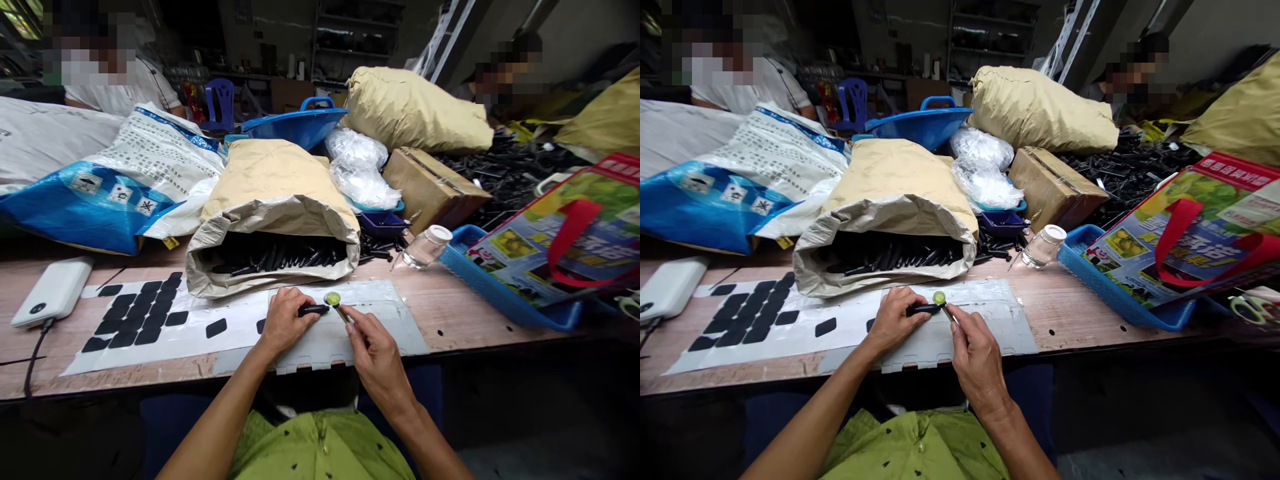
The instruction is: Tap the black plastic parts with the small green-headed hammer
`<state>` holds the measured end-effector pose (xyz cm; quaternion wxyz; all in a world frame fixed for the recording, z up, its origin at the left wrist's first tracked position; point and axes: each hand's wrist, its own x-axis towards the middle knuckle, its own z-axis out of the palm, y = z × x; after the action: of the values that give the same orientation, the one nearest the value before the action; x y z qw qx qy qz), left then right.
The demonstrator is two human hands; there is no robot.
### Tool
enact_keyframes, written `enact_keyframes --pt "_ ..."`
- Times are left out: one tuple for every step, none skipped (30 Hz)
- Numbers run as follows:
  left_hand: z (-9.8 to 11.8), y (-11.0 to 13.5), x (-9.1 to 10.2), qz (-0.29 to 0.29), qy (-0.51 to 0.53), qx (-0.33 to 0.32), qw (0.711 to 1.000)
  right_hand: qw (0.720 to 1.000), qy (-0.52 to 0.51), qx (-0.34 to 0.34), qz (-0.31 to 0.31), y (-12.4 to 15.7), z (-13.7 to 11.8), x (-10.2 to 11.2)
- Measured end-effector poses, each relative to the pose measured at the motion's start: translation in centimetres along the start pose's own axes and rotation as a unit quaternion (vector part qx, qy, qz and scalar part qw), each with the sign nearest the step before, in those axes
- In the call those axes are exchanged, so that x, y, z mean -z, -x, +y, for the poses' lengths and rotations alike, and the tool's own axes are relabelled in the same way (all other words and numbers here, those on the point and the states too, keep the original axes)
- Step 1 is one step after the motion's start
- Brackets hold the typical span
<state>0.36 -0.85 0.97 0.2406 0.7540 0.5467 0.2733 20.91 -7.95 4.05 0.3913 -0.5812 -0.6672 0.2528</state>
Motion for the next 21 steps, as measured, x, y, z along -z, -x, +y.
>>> enact_keyframes --pt "0.0 0.0 0.0 -0.002 -0.002 0.003 1.0 1.0 0.0 -0.006 -0.01 0.0 0.1 -0.1" --pt "0.0 0.0 0.0 -0.003 -0.003 0.005 1.0 1.0 -0.001 -0.01 -0.016 0.0 0.1 -0.1" --pt "0.0 -0.1 0.0 -0.004 -0.003 0.007 1.0 1.0 -0.003 -0.011 -0.018 -0.1 0.0 0.0" --pt "0.0 -0.1 0.0 -0.004 -0.001 0.006 1.0 1.0 -0.005 -0.008 -0.016 -0.1 -0.1 0.0" --pt "0.0 -0.1 0.1 -0.004 0.001 0.005 1.0 1.0 -0.008 -0.001 -0.01 -0.2 -0.4 -0.1" --pt "0.0 -0.1 0.1 -0.003 0.003 0.004 1.0 1.0 -0.011 0.007 -0.006 -0.2 -0.6 -0.1" --pt "0.1 0.0 0.1 -0.002 0.005 0.003 1.0 1.0 -0.011 0.014 -0.004 -0.2 -0.8 -0.3" --pt "0.1 0.0 0.1 -0.002 0.005 0.003 1.0 1.0 -0.008 0.018 -0.008 -0.1 -1.0 -0.5" --pt "0.1 0.0 0.1 -0.003 0.004 0.004 1.0 1.0 -0.003 0.018 -0.014 -0.1 -1.1 -0.8" --pt "0.1 0.0 0.2 -0.005 0.003 0.006 1.0 1.0 0.004 0.015 -0.024 0.1 -1.1 -1.0" --pt "0.1 0.0 0.2 -0.007 0.001 0.008 1.0 0.999 0.009 0.01 -0.033 0.1 -1.0 -1.2" --pt "0.1 0.0 0.2 -0.008 0.001 0.008 1.0 0.999 0.013 0.005 -0.038 0.2 -0.9 -1.3" --pt "0.1 0.0 0.1 -0.007 0.002 0.007 1.0 0.999 0.013 0.003 -0.037 0.1 -0.8 -1.3" --pt "0.0 -0.1 0.1 -0.006 0.003 0.005 1.0 1.0 0.011 0.002 -0.028 0.0 -0.6 -1.1" --pt "0.0 -0.1 0.1 -0.004 0.004 0.001 1.0 1.0 0.011 0.003 -0.013 -0.3 -0.3 -0.8" --pt "-0.1 -0.1 0.0 -0.002 0.005 -0.001 1.0 1.0 0.015 0.004 0.007 -0.7 0.1 -0.3" --pt "-0.1 -0.1 0.0 0.0 0.006 -0.003 1.0 0.999 0.024 0.005 0.03 -1.2 0.6 0.3" --pt "-0.2 -0.1 -0.1 0.001 0.005 -0.002 1.0 0.998 0.041 0.001 0.052 -1.7 1.2 1.1" --pt "-0.2 -0.1 -0.1 0.001 0.004 0.0 1.0 0.995 0.066 -0.007 0.074 -2.3 2.0 1.8" --pt "-0.2 -0.1 -0.1 0.0 0.003 0.002 1.0 0.99 0.102 -0.019 0.091 -3.0 2.9 2.6" --pt "-0.2 0.0 -0.1 -0.001 0.002 0.003 1.0 0.983 0.147 -0.039 0.107 -3.6 3.8 3.3"
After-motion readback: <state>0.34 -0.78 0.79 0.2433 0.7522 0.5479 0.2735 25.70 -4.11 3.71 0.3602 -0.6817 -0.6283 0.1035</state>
